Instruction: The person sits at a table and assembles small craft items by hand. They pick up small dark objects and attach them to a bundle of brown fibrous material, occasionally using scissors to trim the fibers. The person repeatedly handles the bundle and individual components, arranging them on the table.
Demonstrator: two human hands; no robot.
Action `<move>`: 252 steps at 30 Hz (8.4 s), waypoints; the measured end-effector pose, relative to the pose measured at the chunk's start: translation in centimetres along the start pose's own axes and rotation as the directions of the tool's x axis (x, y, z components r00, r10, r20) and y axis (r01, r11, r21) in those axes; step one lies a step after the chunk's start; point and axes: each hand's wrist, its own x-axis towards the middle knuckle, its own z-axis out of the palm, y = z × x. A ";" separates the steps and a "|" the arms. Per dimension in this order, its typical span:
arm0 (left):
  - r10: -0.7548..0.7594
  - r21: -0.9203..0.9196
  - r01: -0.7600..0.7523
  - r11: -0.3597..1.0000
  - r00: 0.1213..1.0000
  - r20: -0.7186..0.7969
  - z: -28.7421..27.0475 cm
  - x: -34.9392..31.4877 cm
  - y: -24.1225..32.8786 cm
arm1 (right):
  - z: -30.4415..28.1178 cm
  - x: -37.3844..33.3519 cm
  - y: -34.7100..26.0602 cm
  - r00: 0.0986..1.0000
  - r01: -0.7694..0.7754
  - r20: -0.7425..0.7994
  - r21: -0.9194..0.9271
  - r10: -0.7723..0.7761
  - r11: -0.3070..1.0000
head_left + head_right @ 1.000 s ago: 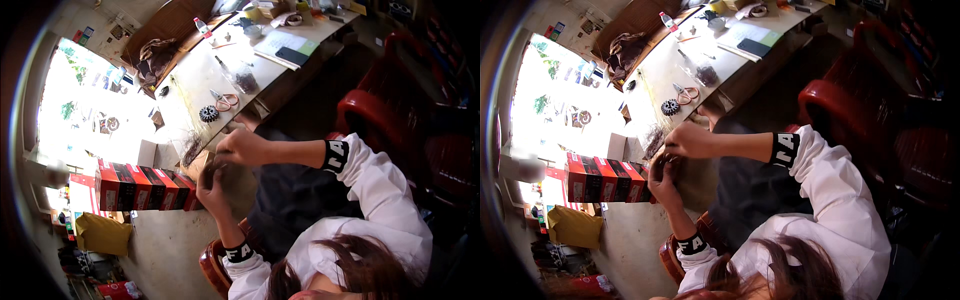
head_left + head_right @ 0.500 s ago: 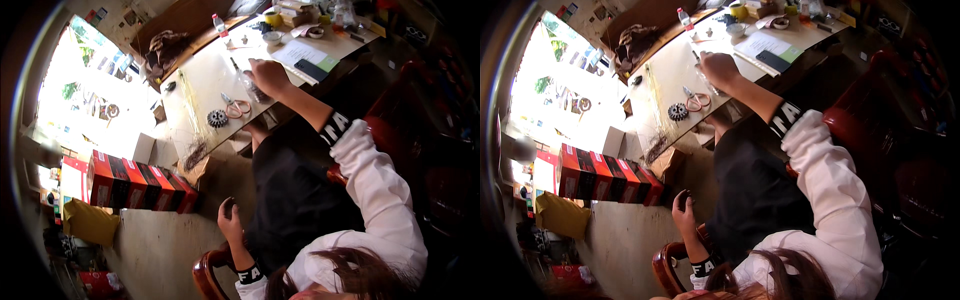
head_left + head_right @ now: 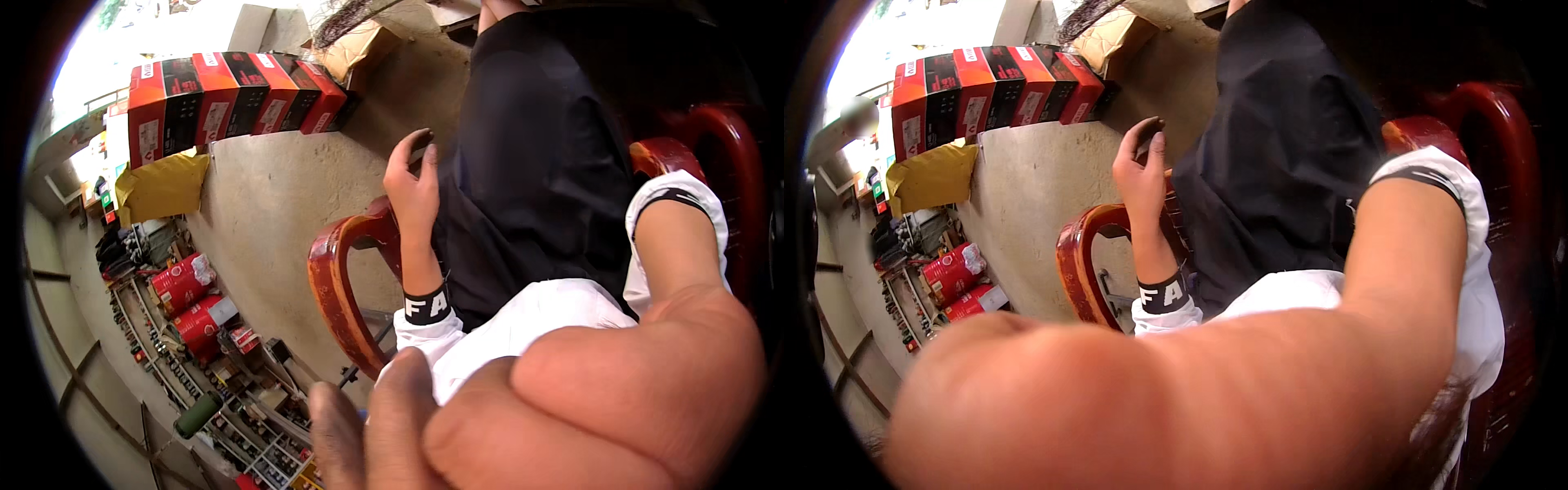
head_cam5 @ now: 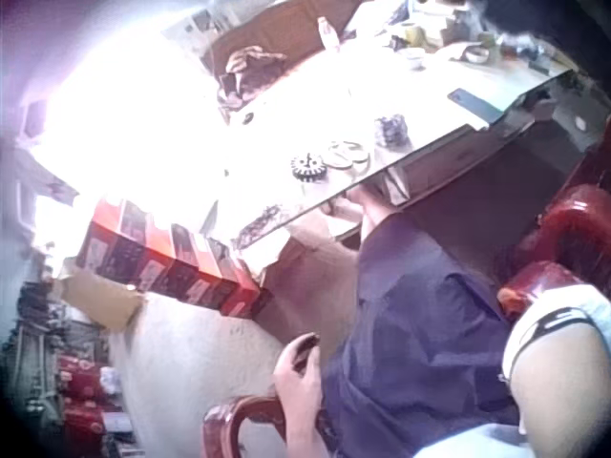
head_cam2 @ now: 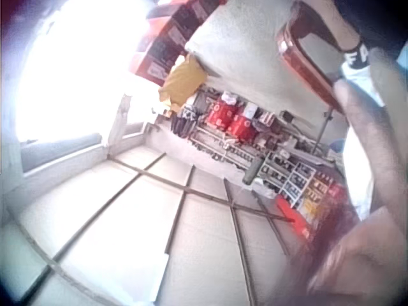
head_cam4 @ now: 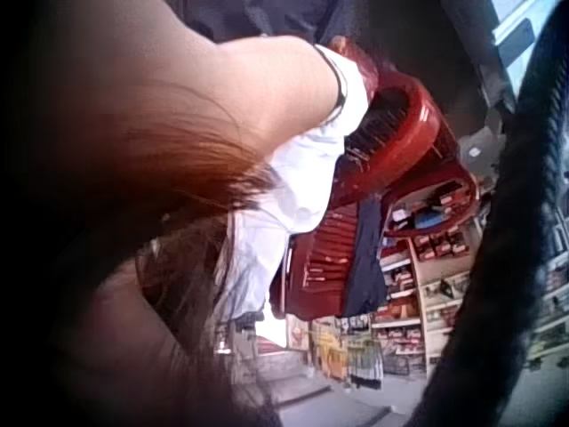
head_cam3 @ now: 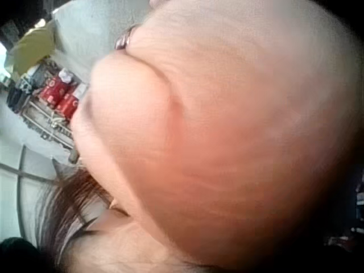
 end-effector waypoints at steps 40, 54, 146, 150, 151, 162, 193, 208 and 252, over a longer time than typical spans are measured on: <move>0.338 0.711 -0.114 0.694 0.924 -0.181 -1.3 26.0 -4.5 | 3.0 1.6 2.9 0.996 -0.068 0.069 0.087 0.062 0.994; 0.163 0.761 -0.110 0.640 0.987 0.005 -2.0 27.8 -5.8 | 3.1 1.8 4.1 0.996 -0.073 0.059 0.102 0.068 0.992; 0.392 0.511 -0.209 0.834 0.876 -0.281 -5.4 -7.7 2.9 | 13.5 -7.8 12.4 0.202 -0.348 -0.108 0.921 0.973 0.175; 0.425 0.458 -0.270 0.847 0.861 -0.279 -5.7 -8.7 3.3 | 13.9 -9.2 13.8 0.232 -0.355 -0.170 0.902 0.958 0.246; 0.444 0.455 -0.270 0.849 0.831 -0.335 -5.8 -9.0 3.8 | 13.9 -9.4 14.1 0.243 -0.361 -0.182 0.895 0.953 0.263; 0.044 -0.221 -0.227 0.948 0.784 -0.619 -9.9 -8.2 2.9 | 12.5 -11.0 13.6 0.371 -0.363 0.087 0.930 0.925 0.058; -0.102 -0.895 0.096 0.437 0.993 0.056 -8.7 -7.3 3.1 | 11.6 -8.2 10.4 0.454 -0.614 0.114 0.759 0.884 0.218; -0.150 -0.828 -0.103 0.550 0.964 -0.220 -8.4 -7.4 3.1 | 11.5 -2.6 6.5 0.891 -0.410 -0.412 -0.544 0.192 0.732; -0.169 -0.744 -0.134 0.654 0.933 -0.317 -8.5 -7.0 3.0 | 9.6 -1.4 10.2 0.852 -0.522 -0.119 -0.233 0.509 0.820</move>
